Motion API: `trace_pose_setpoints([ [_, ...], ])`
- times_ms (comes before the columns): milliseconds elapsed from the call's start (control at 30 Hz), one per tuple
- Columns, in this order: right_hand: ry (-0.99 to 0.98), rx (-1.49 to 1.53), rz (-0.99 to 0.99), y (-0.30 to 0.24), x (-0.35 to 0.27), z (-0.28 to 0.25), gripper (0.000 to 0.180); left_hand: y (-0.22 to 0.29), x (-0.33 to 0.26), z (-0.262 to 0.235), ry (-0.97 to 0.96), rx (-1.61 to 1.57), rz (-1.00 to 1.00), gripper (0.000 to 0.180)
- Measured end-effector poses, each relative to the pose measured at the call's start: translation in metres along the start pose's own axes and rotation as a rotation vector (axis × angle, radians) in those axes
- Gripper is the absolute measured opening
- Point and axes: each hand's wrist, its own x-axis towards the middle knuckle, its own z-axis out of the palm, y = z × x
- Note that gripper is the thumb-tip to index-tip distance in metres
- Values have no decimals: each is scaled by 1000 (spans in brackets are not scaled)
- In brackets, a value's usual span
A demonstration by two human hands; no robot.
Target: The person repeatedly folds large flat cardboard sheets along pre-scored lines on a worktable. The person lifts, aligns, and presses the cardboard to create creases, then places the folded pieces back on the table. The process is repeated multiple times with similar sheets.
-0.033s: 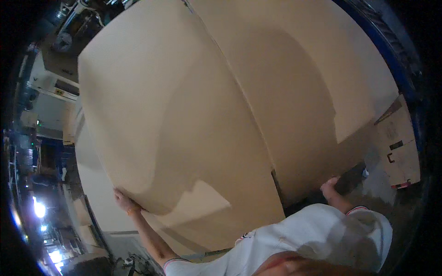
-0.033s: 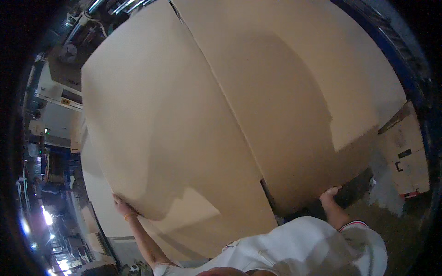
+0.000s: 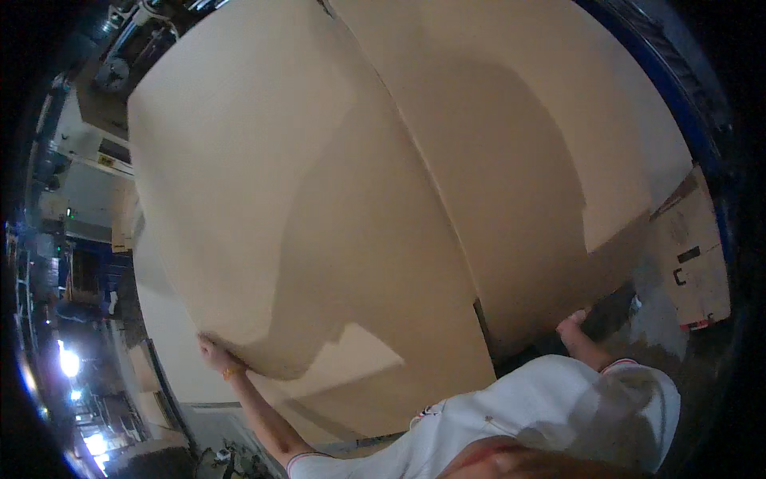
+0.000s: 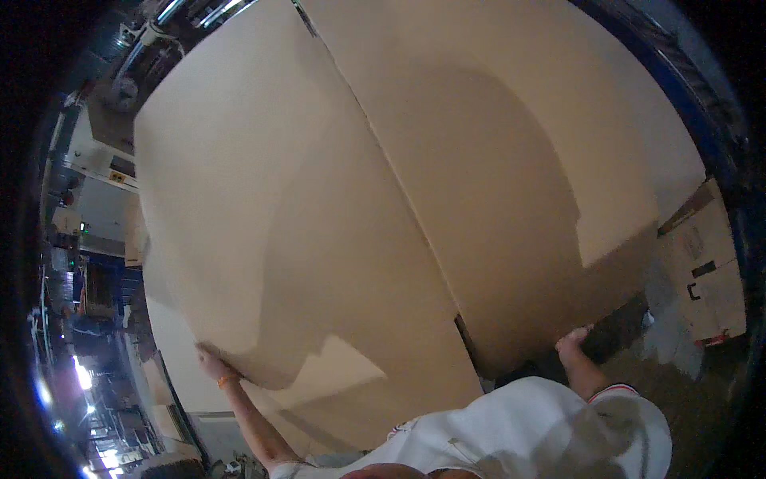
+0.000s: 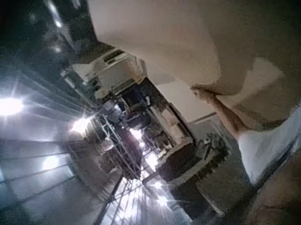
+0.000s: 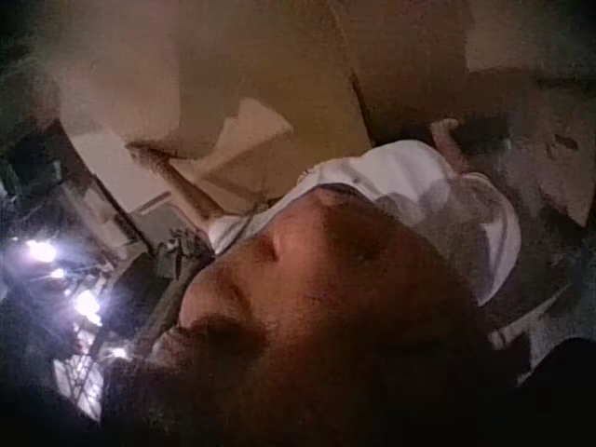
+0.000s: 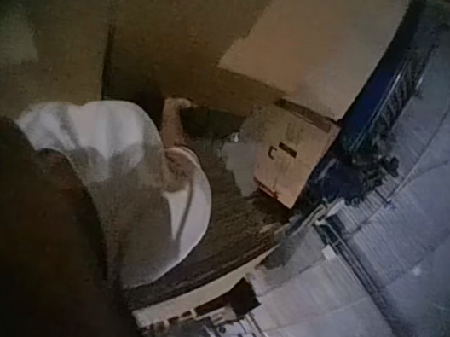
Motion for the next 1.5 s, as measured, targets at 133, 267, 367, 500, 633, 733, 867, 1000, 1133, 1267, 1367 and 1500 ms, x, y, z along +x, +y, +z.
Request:
trace_pose_setpoints([
  [133, 1, -57, 0, 4, 8, 17, 53, -38, 34, -49, 207, 455, 204, 49],
  [267, 43, -93, -61, -10, 16, 0, 53, -40, 2, -63, 417, 890, 680, 51],
  [367, 171, -240, -216, -32, 31, -15, 52, -39, -14, -56, 369, 646, 616, 53],
  [500, 421, -645, -592, -111, 92, -36, 52, -79, -44, -93, 314, 735, 363, 53],
  [633, 704, -1160, -1021, -247, 169, 0, 51, -59, -27, -104, 250, 515, 51, 59],
  [733, 898, -1552, -1229, -507, 168, 90, 53, -40, 50, -2, -235, -135, -333, 89],
  [867, -776, -540, -581, -464, 87, 368, 79, 101, 151, -95, -52, -19, -32, 89],
  [1000, -573, -470, -970, -468, 27, 407, 79, 140, 139, 27, -225, -210, -295, 93],
  [1133, -504, -573, -1087, -418, -27, 435, 83, 137, 120, -10, -19, -91, -163, 89],
  [1267, -214, -749, -1382, -421, -24, 452, 90, 140, 121, 32, 120, -80, -35, 78],
  [1367, 143, -940, -1320, -395, -35, 472, 95, 121, 149, 3, 167, 23, 62, 80],
  [1500, 273, -1022, -1211, -388, -23, 473, 94, 123, 142, 18, 222, 220, -92, 79],
])
